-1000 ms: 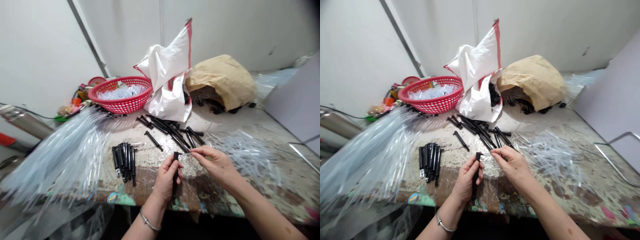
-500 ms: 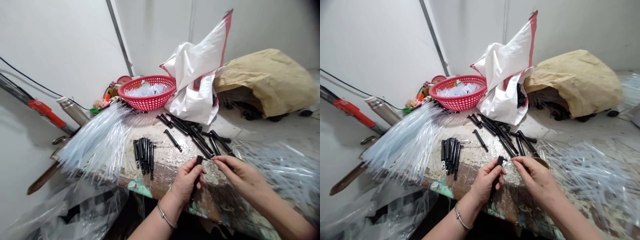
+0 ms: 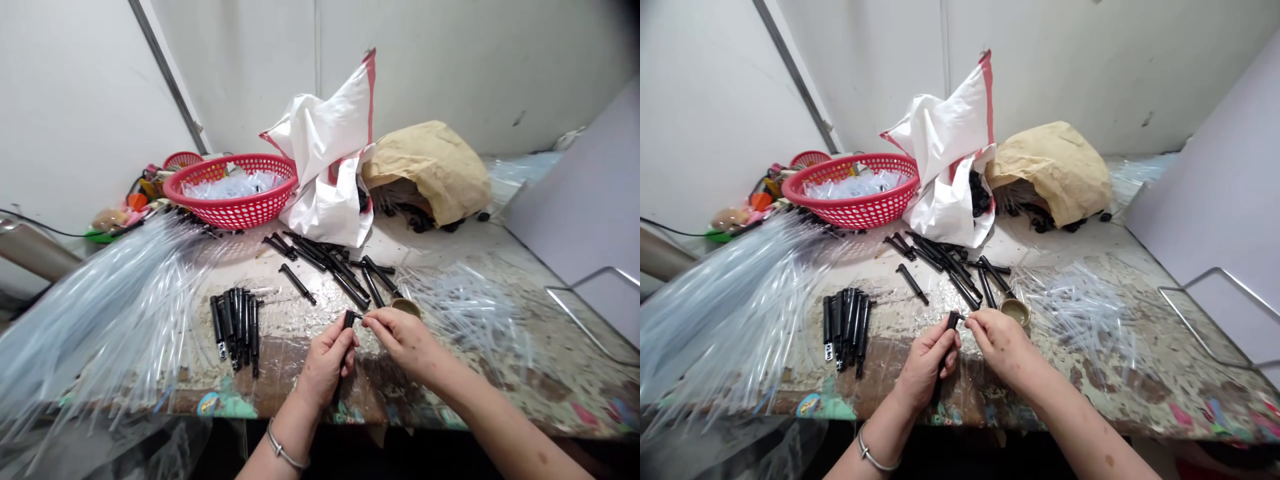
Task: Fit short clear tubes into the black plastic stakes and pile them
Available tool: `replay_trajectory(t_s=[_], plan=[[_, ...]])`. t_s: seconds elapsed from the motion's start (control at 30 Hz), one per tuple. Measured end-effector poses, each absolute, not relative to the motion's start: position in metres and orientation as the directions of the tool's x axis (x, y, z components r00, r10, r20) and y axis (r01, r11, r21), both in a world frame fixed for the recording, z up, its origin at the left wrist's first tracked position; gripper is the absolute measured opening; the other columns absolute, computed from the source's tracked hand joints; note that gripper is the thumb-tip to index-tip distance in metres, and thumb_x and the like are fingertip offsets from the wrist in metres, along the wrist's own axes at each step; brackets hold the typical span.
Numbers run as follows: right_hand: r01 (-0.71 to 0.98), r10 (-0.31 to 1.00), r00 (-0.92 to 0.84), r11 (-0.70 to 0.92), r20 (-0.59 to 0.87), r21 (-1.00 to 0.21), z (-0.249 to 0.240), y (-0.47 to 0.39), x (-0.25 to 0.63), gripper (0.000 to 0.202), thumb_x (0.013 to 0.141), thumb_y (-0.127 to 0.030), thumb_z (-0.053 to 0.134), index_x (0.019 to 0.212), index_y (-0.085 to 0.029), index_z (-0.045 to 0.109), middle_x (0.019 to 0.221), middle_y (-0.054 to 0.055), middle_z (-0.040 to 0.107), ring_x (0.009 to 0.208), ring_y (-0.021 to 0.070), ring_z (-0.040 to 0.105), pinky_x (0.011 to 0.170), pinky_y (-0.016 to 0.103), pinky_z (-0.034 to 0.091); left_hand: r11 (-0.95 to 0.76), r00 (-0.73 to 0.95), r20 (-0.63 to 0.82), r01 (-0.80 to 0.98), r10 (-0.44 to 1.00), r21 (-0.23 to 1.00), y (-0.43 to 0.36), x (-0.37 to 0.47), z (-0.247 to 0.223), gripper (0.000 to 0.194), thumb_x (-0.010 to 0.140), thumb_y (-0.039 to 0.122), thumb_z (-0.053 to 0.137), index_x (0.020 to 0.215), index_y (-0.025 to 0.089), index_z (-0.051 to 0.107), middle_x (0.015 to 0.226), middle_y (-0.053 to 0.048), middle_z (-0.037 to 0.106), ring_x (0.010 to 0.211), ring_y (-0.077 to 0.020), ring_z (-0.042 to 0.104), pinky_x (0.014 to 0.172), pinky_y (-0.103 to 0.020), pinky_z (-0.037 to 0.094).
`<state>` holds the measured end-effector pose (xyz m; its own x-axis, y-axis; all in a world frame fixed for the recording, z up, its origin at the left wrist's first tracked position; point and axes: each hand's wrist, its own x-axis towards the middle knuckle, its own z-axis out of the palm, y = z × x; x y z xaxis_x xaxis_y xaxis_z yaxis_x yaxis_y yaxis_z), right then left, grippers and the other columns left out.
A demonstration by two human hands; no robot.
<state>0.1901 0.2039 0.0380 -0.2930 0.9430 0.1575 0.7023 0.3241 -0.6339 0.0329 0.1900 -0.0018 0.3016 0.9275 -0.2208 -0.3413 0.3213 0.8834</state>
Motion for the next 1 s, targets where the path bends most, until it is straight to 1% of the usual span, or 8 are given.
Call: replay_trajectory(t_s=[0.1,0.33,0.43,0.53,0.67,0.8,0.87,1.0], plan=[[0.729,0.939,-0.314,0.334,0.141,-0.598,0.038,0.205,0.191,0.029,0.087,-0.028,0.036,0.073,-0.018,0.060,0.072,0.005,0.062,0.068,0.0164,0.057,0.063,0.026,0.042,0.337,0.347,-0.211,-0.355,0.914,0.872,0.190,0.034,-0.001,0.027,0.079,0.040,0.057,0.089,0.015,0.061,0.068,0.004,0.046,0.043,-0.0021,0.034,0.037,-0.015,0.023],[0.781,0.935,-0.341,0.339,0.098,-0.525,0.031,0.209,0.190,0.033,0.088,-0.028,0.032,0.069,-0.018,0.056,0.067,0.005,0.060,0.063,0.0167,0.054,0.060,0.028,0.039,0.359,0.365,-0.234,-0.327,0.901,0.874,0.192,0.034,-0.004,0.033,0.079,0.040,0.057,0.101,0.016,0.059,0.067,0.004,0.045,0.043,-0.0025,0.031,0.035,-0.014,0.020],[0.738,0.938,-0.330,0.329,0.111,-0.589,0.028,0.211,0.190,0.035,0.088,-0.031,0.031,0.070,-0.018,0.058,0.067,0.005,0.061,0.064,0.0172,0.055,0.061,0.029,0.041,0.312,0.318,-0.214,-0.299,0.923,0.902,0.190,0.036,-0.008,0.037,0.081,0.041,0.055,0.109,0.017,0.058,0.068,0.004,0.045,0.042,-0.0026,0.033,0.035,-0.014,0.023],[0.599,0.951,-0.288,0.272,0.114,-0.753,0.031,0.219,0.187,0.035,0.090,-0.037,0.033,0.084,-0.018,0.061,0.079,0.006,0.064,0.075,0.0181,0.058,0.069,0.030,0.044,0.212,0.198,-0.169,-0.219,0.965,0.952,0.187,0.033,-0.007,0.048,0.081,0.045,0.054,0.121,0.020,0.053,0.074,0.001,0.049,0.044,-0.0040,0.038,0.036,-0.016,0.029],[0.470,0.979,-0.199,0.133,0.042,-0.873,0.035,0.240,0.164,0.040,0.092,-0.040,0.027,0.106,-0.018,0.057,0.093,0.007,0.064,0.082,0.0174,0.060,0.073,0.030,0.047,0.056,-0.137,-0.055,0.004,0.989,0.998,0.188,0.002,0.010,0.056,0.081,0.047,0.053,0.129,0.019,0.047,0.068,0.001,0.051,0.046,-0.0075,0.042,0.042,-0.020,0.037],[0.691,0.965,-0.260,0.160,-0.035,-0.705,0.027,0.264,0.114,0.029,0.089,-0.024,0.037,0.106,-0.012,0.057,0.104,0.013,0.060,0.097,0.0196,0.056,0.085,0.030,0.042,0.022,-0.476,0.124,0.290,0.871,0.957,0.202,-0.062,0.027,0.057,0.081,0.048,0.051,0.128,0.016,0.049,0.073,-0.001,0.054,0.053,-0.0124,0.050,0.056,-0.027,0.047],[0.734,0.971,-0.236,0.145,-0.049,-0.663,0.022,0.275,0.090,0.028,0.085,-0.022,0.046,0.108,-0.010,0.055,0.109,0.017,0.057,0.101,0.0234,0.054,0.086,0.032,0.040,0.092,-0.504,0.166,0.448,0.848,0.889,0.216,-0.094,0.030,0.053,0.081,0.046,0.049,0.123,0.013,0.054,0.088,-0.008,0.061,0.072,-0.0193,0.059,0.071,-0.033,0.049],[0.769,0.979,-0.184,0.090,-0.083,-0.633,0.014,0.292,0.067,0.024,0.079,-0.016,0.053,0.102,-0.011,0.057,0.108,0.017,0.056,0.094,0.0260,0.056,0.078,0.034,0.040,0.131,-0.415,0.268,0.717,0.869,0.685,0.246,-0.131,0.026,0.043,0.083,0.035,0.042,0.116,0.012,0.059,0.111,-0.014,0.062,0.105,-0.0264,0.055,0.093,-0.039,0.041]])
